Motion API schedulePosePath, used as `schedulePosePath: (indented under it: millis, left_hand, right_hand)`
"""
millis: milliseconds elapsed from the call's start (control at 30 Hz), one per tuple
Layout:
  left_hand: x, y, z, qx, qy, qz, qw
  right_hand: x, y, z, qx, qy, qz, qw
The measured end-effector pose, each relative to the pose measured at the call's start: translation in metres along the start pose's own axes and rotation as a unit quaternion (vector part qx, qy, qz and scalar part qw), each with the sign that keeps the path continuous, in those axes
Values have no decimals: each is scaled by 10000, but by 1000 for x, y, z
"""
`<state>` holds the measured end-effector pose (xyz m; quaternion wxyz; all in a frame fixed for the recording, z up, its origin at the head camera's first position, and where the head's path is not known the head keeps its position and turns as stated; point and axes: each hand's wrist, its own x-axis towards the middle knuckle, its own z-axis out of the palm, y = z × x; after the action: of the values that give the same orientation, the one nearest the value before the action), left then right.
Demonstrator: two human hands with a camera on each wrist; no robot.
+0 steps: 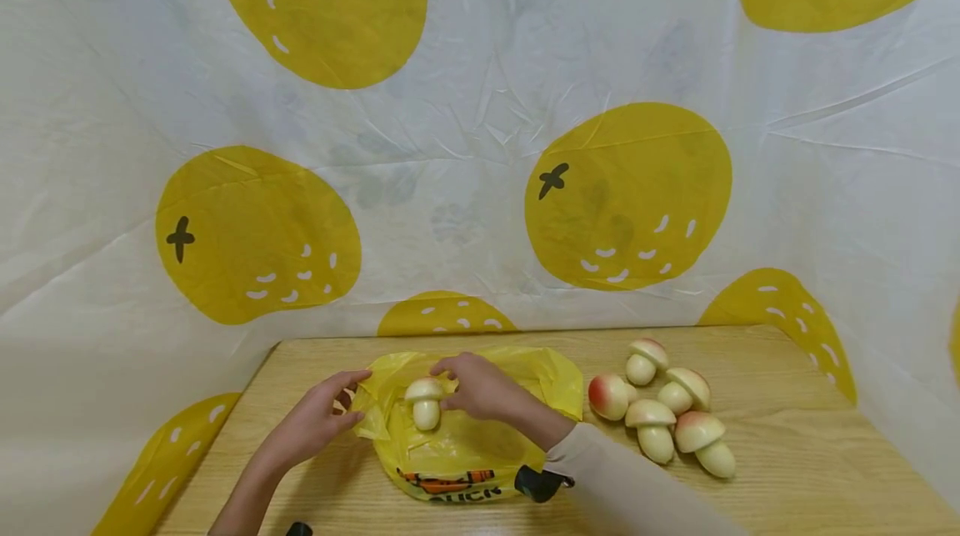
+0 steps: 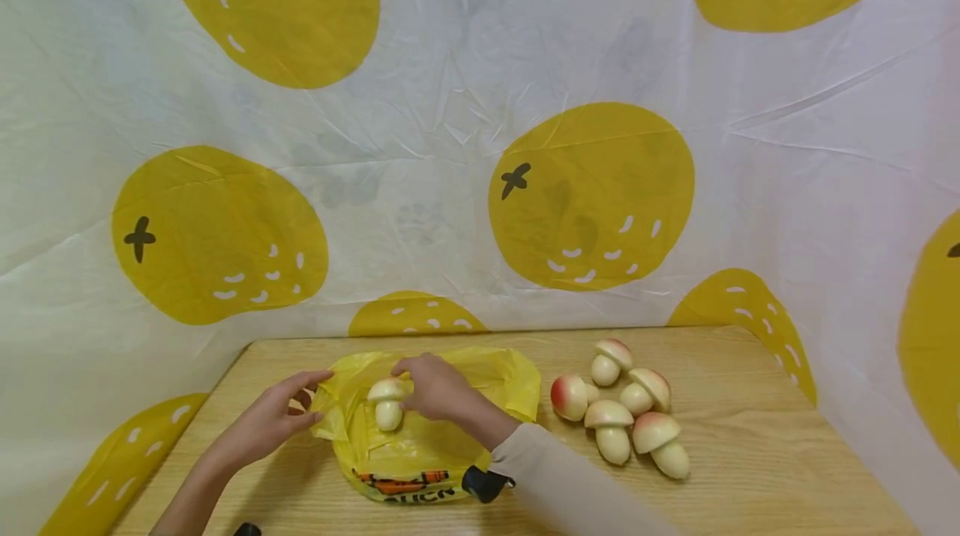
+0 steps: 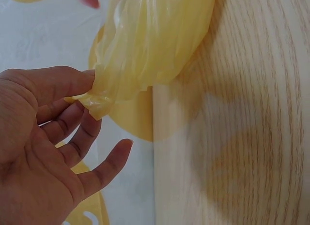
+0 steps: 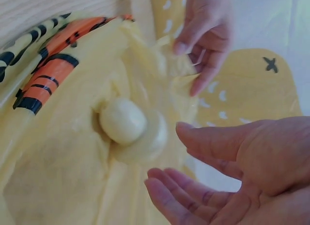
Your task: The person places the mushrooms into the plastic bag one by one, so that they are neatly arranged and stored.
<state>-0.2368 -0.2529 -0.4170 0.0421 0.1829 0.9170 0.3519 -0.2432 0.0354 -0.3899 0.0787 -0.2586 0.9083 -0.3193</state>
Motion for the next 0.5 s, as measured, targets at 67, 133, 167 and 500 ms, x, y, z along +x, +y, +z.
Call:
schedulePosePath:
  millis: [67,133,167,500]
  left_hand:
    - [0,-1,0,-9,-3,6,10000]
    - [-1,-1,0,2,15,13,10000]
    - [-1,-2,1,5,21,5,10000]
    - [-3,-3,0,-85,-2,20,10000]
  right_hand:
    - [-7,-2,-6,313,-95,8,9995]
    - [-13,-2,-12,568,-185,-16,9982]
    - [-16,-2,-16,651,-245,-39,9976]
    - [-45,14,-47,994,-405,-390,9935]
